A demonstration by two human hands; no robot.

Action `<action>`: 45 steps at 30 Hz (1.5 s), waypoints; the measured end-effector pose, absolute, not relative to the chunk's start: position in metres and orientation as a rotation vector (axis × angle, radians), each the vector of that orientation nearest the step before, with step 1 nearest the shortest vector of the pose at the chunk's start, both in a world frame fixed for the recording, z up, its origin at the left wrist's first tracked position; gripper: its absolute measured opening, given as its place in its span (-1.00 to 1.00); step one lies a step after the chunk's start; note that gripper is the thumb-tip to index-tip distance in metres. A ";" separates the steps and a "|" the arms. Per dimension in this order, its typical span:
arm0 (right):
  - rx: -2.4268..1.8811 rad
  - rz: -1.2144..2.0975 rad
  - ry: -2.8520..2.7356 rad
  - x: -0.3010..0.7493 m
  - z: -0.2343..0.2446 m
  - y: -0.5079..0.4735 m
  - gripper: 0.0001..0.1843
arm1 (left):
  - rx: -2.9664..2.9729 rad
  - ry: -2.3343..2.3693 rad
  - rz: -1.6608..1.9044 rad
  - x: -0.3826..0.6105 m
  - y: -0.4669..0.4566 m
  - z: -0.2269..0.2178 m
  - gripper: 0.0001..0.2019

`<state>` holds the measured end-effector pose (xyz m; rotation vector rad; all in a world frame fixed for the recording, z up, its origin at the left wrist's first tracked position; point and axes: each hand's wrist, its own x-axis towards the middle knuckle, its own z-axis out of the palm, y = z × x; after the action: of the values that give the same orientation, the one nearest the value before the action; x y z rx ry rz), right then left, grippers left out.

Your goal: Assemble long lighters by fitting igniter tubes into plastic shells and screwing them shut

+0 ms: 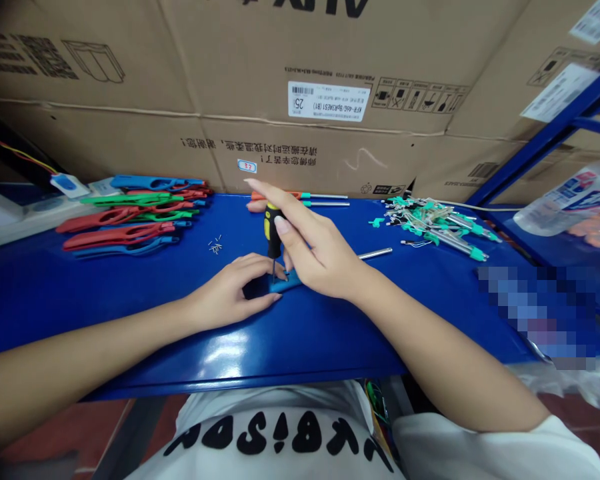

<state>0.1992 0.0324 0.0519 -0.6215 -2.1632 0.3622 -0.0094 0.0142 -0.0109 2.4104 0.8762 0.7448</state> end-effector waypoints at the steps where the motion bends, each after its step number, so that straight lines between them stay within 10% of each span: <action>1: -0.623 0.404 -2.164 0.199 0.052 0.032 -0.54 | 2.412 0.879 0.743 -0.010 0.014 -0.011 -0.77; 45: -0.576 0.126 -2.064 0.203 0.055 0.035 -0.72 | 2.414 0.890 0.749 -0.008 0.014 -0.010 -0.78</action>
<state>0.2027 0.0351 0.0548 -0.5765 -2.0642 0.1260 -0.0082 0.0145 -0.0102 2.4141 0.8898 0.7490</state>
